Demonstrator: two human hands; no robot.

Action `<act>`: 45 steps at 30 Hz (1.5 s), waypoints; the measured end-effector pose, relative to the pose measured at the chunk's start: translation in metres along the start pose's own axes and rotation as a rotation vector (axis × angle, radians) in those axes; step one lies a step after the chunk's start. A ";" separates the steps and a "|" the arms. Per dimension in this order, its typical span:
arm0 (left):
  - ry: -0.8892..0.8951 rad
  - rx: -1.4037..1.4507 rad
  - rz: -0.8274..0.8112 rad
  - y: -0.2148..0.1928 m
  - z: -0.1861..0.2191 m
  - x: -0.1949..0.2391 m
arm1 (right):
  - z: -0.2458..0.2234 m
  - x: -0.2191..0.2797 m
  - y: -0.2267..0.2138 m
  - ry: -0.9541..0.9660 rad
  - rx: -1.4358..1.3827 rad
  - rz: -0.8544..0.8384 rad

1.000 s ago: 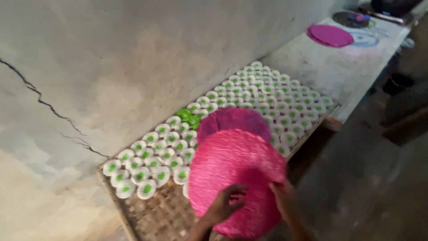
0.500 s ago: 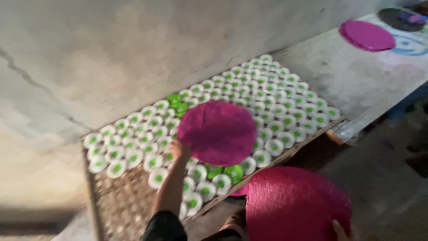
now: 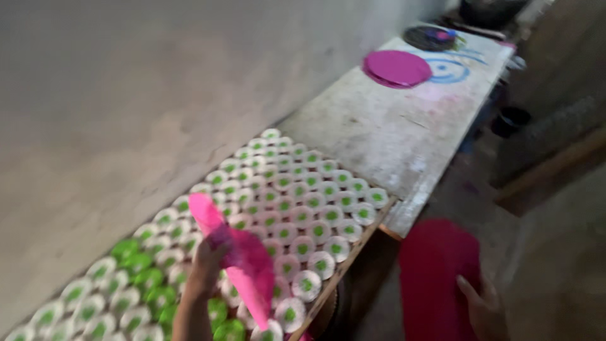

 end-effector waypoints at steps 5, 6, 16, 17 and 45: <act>0.351 -0.528 -0.511 0.262 0.038 -0.042 | -0.070 -0.030 0.042 -0.573 0.336 0.006; 0.320 -0.603 -0.565 0.317 0.036 -0.044 | -0.068 -0.046 0.054 -0.369 -0.091 -0.182; 0.456 -0.646 -1.006 0.695 0.060 -0.040 | -0.038 -0.258 -0.052 -0.202 -0.357 -0.310; 0.474 -0.679 -1.011 0.722 0.061 -0.047 | -0.034 -0.288 -0.071 -0.176 -0.424 -0.329; 0.846 -0.758 -1.369 1.209 0.172 -0.384 | -0.272 -0.857 -0.327 -0.751 0.582 -0.426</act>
Point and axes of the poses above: each hand's wrist, its own x-axis away from the middle knuckle, its own y-axis out of the palm, z = x × y, the point moved 5 cm from there along -x, towards the middle knuckle, and after that the axes turned 4 degrees about -x, right-handed, at the moved point
